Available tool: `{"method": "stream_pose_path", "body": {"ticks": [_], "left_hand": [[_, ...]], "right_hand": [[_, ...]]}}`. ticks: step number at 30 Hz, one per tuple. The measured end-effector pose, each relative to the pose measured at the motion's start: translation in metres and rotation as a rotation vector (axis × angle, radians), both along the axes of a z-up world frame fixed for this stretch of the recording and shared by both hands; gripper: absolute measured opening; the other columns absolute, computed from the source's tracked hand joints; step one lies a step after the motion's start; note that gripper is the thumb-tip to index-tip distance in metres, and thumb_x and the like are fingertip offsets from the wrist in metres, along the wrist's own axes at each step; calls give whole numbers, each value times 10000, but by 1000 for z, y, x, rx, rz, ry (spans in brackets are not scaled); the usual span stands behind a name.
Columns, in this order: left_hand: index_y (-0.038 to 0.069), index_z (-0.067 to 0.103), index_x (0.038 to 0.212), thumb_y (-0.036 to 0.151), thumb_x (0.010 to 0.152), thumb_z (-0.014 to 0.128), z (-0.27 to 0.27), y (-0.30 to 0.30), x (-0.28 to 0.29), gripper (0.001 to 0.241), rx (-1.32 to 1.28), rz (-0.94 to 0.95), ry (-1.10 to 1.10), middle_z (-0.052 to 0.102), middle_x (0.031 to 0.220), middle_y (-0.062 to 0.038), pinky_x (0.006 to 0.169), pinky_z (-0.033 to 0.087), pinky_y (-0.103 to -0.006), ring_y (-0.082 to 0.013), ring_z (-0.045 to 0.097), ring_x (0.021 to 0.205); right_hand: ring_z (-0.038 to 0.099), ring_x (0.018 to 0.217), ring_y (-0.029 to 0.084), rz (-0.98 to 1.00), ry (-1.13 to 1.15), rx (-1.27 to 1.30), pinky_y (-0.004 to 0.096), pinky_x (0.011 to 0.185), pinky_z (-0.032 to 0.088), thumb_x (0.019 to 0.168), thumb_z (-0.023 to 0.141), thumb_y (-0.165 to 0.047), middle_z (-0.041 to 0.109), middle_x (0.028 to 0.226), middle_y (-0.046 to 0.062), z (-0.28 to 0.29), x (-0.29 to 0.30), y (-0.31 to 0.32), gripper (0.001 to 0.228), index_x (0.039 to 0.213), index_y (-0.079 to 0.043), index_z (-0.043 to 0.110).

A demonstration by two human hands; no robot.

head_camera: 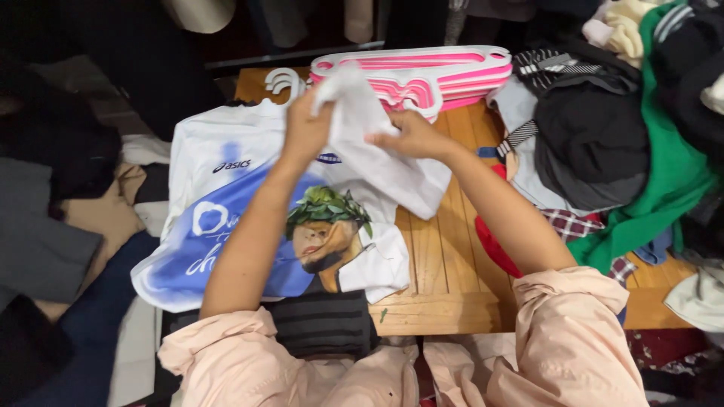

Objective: The person folds a white t-shirt with a graphic print and places it on a pile. They then pick up a light-colored polo shirt, button it, place it on a hanger, and fold it.

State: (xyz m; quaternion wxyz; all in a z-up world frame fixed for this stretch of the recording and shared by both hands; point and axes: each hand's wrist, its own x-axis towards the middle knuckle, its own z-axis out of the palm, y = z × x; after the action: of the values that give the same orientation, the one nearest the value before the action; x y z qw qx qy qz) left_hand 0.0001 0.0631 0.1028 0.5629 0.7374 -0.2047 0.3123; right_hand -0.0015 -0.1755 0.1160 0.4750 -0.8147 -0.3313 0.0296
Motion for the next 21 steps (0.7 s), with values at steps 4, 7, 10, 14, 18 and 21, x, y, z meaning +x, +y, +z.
{"method": "stream_pose_path", "body": {"ticks": [4,7,10,14,18,21], "left_hand": [[-94,699,1189,-58,948,625,-28,128,25,255,9,136,-93,715,1058,-319,985,485,-536,-400,670,1046],[-34,752,1151,-26,939,634,-55,228,31,242,-50,359,-50,744,1036,-247,960,505,-478,-290,675,1002],[-13,780,1135,23,947,620,-61,288,9,249,-28,552,1,759,984,-227,901,537,-441,-266,708,969],[77,809,1072,150,978,662,-101,328,-12,190,100,811,223,750,877,-197,774,552,-467,-380,734,894],[108,749,1181,558,1089,589,-202,384,14,487,418,967,649,749,1044,-166,762,573,-524,-386,724,986],[169,614,1385,341,942,749,-177,335,-11,494,594,968,728,603,1318,-126,928,528,-560,-400,635,1163]], "right_hand": [[616,629,150,71,136,-145,288,581,475,863,803,-206,692,699,16,-70,38,0,174,818,-59,721],[684,715,246,64,93,-352,373,688,515,870,790,-377,730,733,77,-114,65,2,227,915,-154,783],[717,911,422,51,35,-361,483,837,539,902,751,-347,758,894,184,-132,86,7,257,1075,-160,780],[724,856,287,-93,46,-302,408,815,542,929,739,-362,759,847,74,-141,102,14,182,1008,-203,775],[712,954,394,-213,-80,-430,480,875,559,954,708,-430,753,920,146,-135,93,26,281,1021,-160,747],[727,933,298,-318,-253,-608,433,845,584,930,733,-419,713,918,74,-130,81,32,265,1022,-173,694]]}}
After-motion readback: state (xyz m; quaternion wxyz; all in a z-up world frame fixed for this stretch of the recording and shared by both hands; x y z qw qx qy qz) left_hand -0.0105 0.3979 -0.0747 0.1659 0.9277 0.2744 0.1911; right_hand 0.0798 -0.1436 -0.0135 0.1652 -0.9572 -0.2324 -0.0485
